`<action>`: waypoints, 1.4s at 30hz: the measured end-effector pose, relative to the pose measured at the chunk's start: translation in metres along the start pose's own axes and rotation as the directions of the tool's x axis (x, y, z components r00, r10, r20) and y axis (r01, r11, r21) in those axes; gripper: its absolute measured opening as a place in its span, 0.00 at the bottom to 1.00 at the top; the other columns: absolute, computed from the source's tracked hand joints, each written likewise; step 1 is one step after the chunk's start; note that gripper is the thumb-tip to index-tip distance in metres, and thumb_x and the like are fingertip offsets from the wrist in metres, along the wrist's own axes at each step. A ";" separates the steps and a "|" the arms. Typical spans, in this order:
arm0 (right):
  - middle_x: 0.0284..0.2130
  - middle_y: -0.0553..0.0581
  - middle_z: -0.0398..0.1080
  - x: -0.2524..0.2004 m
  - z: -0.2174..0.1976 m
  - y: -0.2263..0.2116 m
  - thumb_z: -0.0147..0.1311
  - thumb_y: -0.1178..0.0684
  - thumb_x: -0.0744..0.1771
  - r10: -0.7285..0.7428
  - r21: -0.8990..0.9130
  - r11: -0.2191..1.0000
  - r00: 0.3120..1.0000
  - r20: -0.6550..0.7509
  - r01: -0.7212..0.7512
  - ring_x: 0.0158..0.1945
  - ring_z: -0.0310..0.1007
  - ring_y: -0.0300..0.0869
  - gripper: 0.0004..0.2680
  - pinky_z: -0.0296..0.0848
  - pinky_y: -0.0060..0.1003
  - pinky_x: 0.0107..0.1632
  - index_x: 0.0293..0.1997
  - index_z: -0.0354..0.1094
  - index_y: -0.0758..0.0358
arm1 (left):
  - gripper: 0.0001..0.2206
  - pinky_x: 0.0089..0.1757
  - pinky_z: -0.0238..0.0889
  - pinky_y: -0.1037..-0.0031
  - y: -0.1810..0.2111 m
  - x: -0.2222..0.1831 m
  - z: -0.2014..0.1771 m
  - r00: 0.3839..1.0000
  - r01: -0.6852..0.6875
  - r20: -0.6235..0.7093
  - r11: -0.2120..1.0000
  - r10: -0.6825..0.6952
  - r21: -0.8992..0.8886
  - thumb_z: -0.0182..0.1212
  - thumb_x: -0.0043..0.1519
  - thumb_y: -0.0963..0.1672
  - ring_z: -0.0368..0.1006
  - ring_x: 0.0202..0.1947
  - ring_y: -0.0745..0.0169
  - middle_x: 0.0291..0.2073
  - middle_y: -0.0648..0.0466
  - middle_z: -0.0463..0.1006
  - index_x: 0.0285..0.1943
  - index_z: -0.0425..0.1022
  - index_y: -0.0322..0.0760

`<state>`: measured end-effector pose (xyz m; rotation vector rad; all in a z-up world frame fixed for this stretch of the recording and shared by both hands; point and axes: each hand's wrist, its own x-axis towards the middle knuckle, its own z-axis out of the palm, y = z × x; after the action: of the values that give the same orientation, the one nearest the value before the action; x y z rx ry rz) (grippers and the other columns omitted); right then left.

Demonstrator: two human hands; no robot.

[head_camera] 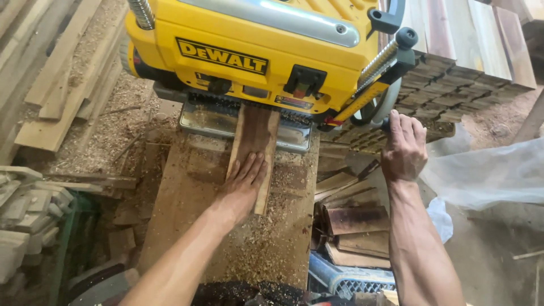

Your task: Feeding wooden boards through a thickness planer to smooth the surfaces and ensure consistent thickness.

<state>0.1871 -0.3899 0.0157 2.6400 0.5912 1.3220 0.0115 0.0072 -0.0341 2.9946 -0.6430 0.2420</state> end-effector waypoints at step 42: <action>0.62 0.64 0.59 -0.002 -0.062 -0.102 0.54 0.63 0.64 0.280 0.152 0.719 0.483 0.830 -0.678 0.66 0.60 0.63 0.25 0.56 0.74 0.64 0.71 0.59 0.57 | 0.32 0.70 0.36 0.50 -0.005 0.000 0.021 0.987 0.052 0.159 0.979 -0.020 -0.195 0.49 0.63 0.42 0.40 0.79 0.46 0.79 0.44 0.46 0.80 0.48 0.37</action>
<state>0.1081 -0.3009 0.0232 3.5407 -0.0498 -0.1122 0.0163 0.0098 -0.0553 2.8474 -0.5867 -0.0578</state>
